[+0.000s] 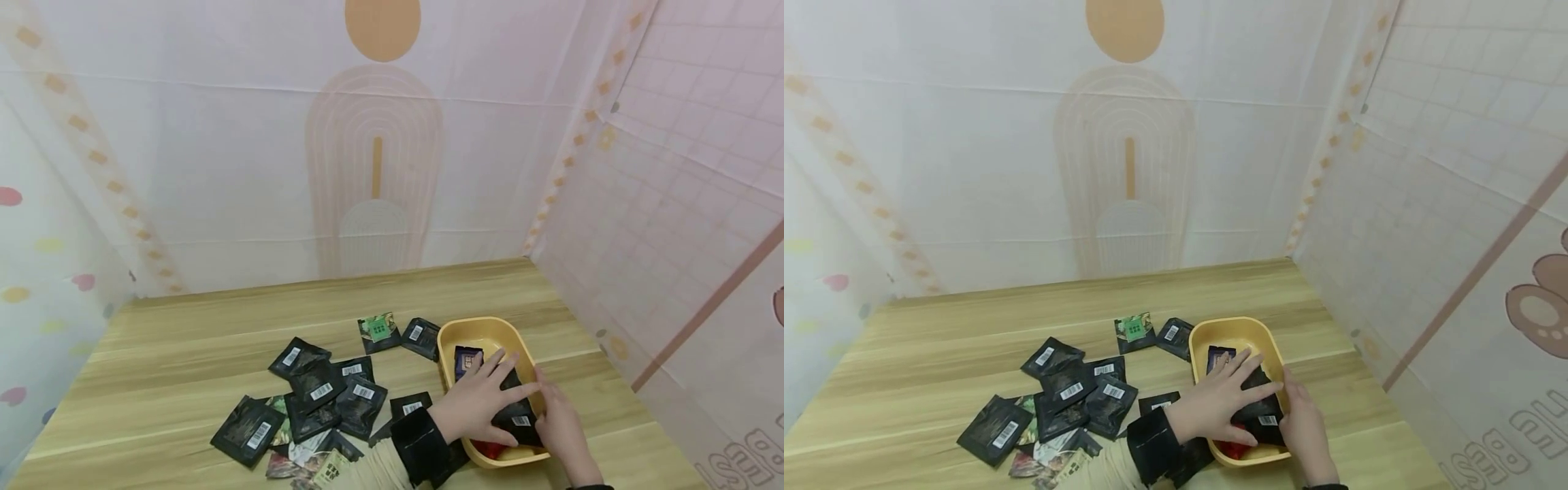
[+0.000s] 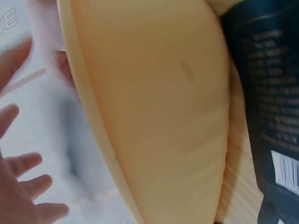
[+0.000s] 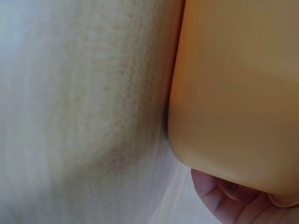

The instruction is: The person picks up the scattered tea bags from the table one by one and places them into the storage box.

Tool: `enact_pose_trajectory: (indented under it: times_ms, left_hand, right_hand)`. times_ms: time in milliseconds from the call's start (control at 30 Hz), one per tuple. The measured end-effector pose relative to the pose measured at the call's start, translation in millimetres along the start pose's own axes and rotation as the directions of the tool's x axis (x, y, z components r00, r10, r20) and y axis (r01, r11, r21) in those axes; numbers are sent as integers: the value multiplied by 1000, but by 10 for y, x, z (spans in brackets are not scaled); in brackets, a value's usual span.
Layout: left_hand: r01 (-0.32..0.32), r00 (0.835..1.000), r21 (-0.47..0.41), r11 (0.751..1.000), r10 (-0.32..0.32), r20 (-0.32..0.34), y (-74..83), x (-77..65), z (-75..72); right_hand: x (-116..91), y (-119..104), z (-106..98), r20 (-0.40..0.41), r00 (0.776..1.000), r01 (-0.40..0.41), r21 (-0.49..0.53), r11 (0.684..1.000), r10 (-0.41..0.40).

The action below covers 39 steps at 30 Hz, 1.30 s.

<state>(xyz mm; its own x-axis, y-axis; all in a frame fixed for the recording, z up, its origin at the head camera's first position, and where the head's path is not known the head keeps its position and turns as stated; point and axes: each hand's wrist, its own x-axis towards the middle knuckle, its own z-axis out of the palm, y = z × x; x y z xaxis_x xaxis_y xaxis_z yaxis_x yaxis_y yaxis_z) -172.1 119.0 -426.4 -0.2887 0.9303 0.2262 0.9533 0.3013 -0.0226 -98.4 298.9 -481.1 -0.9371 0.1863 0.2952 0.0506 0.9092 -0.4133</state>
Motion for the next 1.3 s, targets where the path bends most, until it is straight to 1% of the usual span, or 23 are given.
enact_pose_trajectory:
  times_ms: [100, 200, 400, 533, 667, 767, 800, 900, 1033, 1067, 1167, 1200, 1300]
  left_hand:
    - [15, 1000, -31, 999, -15, 14, -16, -34, 29]
    - [38, 999, -78, 996, -37, 25, -54, -101, 25]
    - [109, 994, -164, 980, -105, 33, -158, -256, -39]
    - [143, 990, -199, 970, -136, 47, -211, -346, -84]
    - [187, 982, -191, 963, -179, 63, -272, -456, -112]
    - [234, 972, -157, 959, -229, 52, -351, -594, -116]
    - [260, 966, -154, 953, -254, 53, -382, -654, -118]
    - [327, 945, -123, 937, -326, 30, -507, -858, -100]
    - [426, 904, -109, 898, -428, 5, -692, -1188, -79]
    - [452, 891, -106, 886, -455, -1, -739, -1278, -76]
    - [528, 845, -114, 842, -534, -32, -877, -1558, -72]
    - [554, 827, -118, 824, -561, -38, -922, -1652, -76]
    - [639, 762, -122, 760, -647, -42, -1045, -1961, -103]
  right_hand:
    - [-7, -7, 15, 7, 1000, -2, -1, 1000, 2]
    - [-18, -3, 18, -15, 1000, 7, 6, 1000, -7]
    - [-39, 20, -19, -41, 999, 23, 4, 1000, -23]
    - [-44, 26, -39, -30, 999, 30, 4, 1000, -30]
    - [-40, 23, -29, -28, 999, 44, 13, 999, -44]
    - [-39, 22, -20, -35, 998, 50, 18, 999, -50]
    - [-37, 24, -20, -34, 998, 52, 19, 998, -51]
    - [-24, 37, -36, -21, 999, 44, 17, 999, -43]
    - [-5, 45, -57, 17, 999, 26, 20, 999, -27]
    - [-4, 44, -60, 21, 1000, 23, 28, 999, -23]
    - [-12, 39, -64, 16, 1000, 23, 37, 999, -24]
    - [-19, 38, -64, 10, 1000, 23, 39, 999, -23]
    - [-42, 35, -64, -1, 1000, 23, 35, 999, -23]
